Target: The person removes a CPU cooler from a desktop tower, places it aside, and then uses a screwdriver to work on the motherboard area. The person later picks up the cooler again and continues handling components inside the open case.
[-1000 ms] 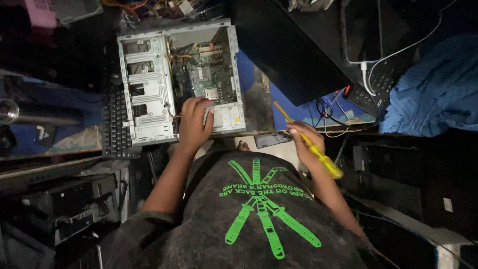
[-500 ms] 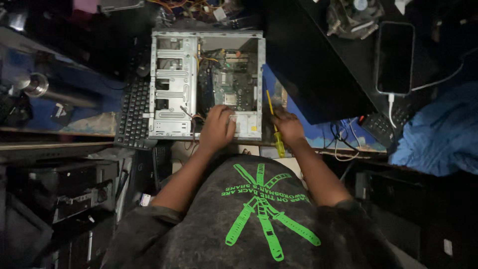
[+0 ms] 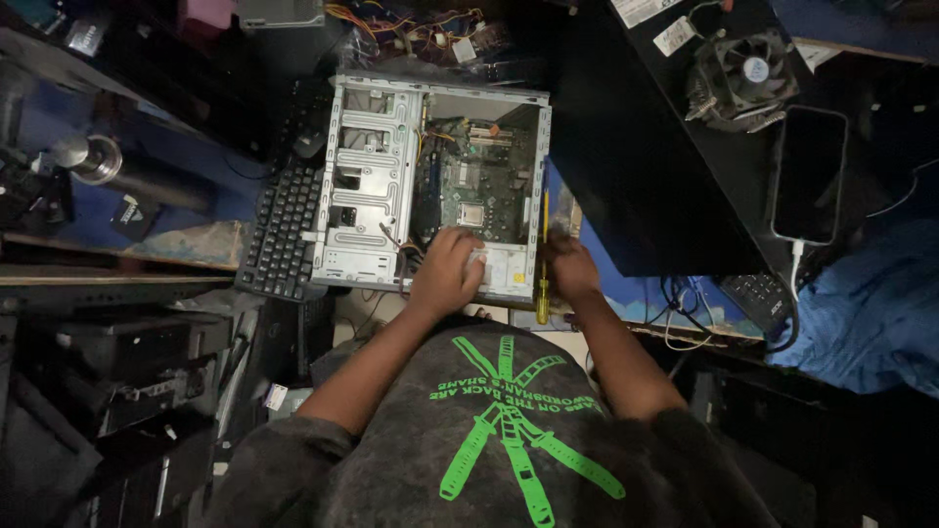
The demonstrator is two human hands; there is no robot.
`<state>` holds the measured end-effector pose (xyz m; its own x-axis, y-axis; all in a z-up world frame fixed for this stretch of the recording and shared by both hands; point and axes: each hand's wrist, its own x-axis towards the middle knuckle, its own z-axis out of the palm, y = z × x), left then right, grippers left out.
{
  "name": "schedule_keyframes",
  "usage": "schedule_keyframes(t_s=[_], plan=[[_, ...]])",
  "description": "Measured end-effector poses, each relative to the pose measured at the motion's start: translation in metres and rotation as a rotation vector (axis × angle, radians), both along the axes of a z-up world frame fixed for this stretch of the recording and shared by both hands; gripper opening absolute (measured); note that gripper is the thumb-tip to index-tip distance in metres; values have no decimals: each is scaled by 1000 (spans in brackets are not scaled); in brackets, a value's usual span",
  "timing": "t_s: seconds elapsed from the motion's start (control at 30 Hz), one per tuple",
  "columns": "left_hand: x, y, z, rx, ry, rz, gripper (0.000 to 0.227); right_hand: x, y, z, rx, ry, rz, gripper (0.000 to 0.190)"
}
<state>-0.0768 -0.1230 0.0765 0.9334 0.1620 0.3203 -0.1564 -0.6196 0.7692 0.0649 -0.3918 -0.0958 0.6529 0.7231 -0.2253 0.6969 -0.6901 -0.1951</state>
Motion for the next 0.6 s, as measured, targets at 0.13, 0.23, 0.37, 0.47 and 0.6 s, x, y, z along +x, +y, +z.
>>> schedule_keyframes(t_s=[0.13,0.23,0.37,0.47,0.6], plan=[[-2,7,-7,-88,23,-43,19,-6,7,-1,-93,37,-89,41],[4,15,-6,-127,-6,-91,20,-3,17,-2,-74,-58,-102,42],[7,29,-2,-264,71,-171,22,-7,20,-4,-138,-42,-142,33],[16,45,4,-330,105,-194,22,-2,23,14,153,-10,-314,33],[35,75,6,-228,17,-146,22,10,49,62,866,170,-869,30]])
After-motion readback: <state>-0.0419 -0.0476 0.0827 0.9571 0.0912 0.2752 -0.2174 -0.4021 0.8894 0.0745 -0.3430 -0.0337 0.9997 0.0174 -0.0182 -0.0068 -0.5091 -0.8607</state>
